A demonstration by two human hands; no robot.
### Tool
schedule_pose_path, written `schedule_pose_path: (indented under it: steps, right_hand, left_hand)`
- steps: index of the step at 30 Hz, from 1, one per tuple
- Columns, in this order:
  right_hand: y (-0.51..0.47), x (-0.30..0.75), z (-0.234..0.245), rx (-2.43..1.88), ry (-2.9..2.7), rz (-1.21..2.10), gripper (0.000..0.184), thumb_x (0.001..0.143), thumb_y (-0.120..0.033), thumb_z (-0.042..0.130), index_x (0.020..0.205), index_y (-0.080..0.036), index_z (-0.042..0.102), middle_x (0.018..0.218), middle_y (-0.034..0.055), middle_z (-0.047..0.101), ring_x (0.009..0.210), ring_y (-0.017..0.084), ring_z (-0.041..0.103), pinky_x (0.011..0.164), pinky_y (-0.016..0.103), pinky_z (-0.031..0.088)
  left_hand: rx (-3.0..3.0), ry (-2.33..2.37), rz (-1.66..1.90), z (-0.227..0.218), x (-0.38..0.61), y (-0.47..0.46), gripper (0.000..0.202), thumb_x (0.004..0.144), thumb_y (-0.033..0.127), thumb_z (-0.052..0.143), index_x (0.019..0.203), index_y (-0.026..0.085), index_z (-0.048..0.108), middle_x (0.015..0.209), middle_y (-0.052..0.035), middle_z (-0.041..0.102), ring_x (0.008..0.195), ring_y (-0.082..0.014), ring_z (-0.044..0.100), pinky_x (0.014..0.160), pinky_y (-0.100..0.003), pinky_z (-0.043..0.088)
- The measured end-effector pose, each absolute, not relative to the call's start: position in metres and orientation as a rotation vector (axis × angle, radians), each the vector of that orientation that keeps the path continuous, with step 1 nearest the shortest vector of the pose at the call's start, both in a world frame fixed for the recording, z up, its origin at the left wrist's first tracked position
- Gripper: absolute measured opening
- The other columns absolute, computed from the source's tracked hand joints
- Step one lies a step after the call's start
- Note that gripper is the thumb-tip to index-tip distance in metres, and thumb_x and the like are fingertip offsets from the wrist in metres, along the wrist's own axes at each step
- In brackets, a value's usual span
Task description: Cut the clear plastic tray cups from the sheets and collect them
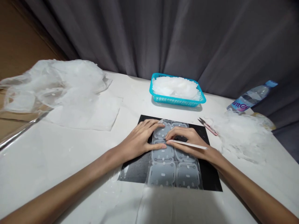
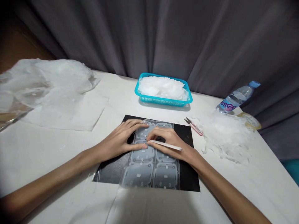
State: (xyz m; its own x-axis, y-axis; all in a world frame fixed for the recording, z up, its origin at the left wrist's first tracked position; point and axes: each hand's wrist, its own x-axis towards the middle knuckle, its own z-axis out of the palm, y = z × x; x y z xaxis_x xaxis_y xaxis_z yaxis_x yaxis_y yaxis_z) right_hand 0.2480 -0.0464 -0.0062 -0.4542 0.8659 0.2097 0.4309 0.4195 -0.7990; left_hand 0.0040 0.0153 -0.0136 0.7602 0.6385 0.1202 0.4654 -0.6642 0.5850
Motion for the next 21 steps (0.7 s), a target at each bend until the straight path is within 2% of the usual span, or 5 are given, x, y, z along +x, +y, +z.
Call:
schedule_pose_path:
  steps: [14, 21]
  right_hand:
    - [-0.0486, 0.2462, -0.0122, -1.073, -2.131, 0.826, 0.012, 0.105, -0.029, 0.057, 0.106, -0.023, 0.068, 0.106, 0.0052, 0.073, 0.101, 0.02, 0.069, 0.093, 0.036, 0.054]
    - [-0.0502, 0.2456, -0.0127, -0.984, -2.273, 0.657, 0.013, 0.108, -0.024, 0.05, 0.111, -0.021, 0.063, 0.107, 0.0077, 0.071, 0.102, 0.021, 0.067, 0.093, 0.036, 0.054]
  left_hand:
    - [2.458, 0.841, 0.405, -0.0139, 0.0062, 0.0133, 0.07, 0.093, 0.068, 0.064, 0.146, 0.025, 0.051, 0.149, -0.01, 0.056, 0.136, -0.0319, 0.05, 0.109, -0.044, 0.041]
    - [2.494, 0.844, 0.405, -0.0153, 0.0057, 0.0142, 0.069, 0.094, 0.068, 0.062, 0.145, 0.024, 0.051, 0.146, -0.0098, 0.056, 0.134, -0.0314, 0.051, 0.107, -0.043, 0.042]
